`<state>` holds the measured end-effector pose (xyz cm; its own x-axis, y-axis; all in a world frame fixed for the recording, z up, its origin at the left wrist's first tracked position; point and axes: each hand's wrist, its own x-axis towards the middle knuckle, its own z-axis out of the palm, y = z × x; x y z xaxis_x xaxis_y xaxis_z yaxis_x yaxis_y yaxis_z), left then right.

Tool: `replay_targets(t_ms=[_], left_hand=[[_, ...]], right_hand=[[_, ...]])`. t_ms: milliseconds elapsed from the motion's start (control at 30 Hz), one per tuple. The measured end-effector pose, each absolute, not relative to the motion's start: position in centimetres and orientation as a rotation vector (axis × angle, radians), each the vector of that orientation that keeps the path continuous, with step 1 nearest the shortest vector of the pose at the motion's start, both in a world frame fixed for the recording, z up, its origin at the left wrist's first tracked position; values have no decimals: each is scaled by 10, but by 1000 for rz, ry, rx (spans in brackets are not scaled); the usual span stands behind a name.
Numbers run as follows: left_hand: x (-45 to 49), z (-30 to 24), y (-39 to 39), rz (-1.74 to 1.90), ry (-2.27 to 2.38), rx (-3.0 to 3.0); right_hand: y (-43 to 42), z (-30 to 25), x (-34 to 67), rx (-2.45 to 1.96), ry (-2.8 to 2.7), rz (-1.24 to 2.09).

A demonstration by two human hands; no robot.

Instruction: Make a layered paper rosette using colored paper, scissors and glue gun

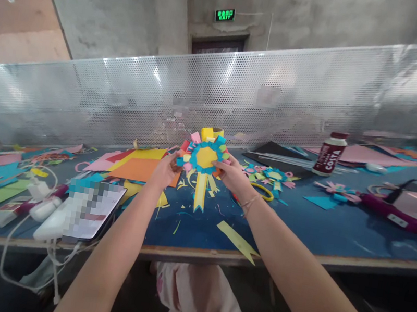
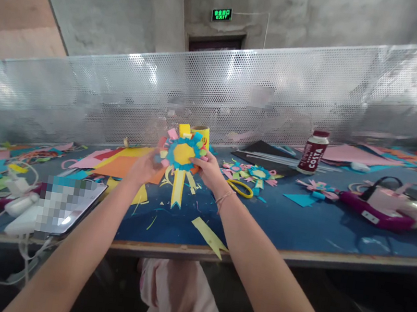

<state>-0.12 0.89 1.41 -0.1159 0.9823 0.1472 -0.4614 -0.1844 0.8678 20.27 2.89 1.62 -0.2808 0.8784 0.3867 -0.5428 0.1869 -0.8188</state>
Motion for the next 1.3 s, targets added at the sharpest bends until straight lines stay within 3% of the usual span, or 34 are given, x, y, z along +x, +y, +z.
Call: replay_targets(t_ms=[567, 1300], left_hand=[[3, 19, -1, 1492, 706, 908], [9, 13, 3, 1680, 731, 925]], right_hand=[[30, 16, 208, -460, -1209, 1433], [30, 18, 208, -411, -1128, 1468]])
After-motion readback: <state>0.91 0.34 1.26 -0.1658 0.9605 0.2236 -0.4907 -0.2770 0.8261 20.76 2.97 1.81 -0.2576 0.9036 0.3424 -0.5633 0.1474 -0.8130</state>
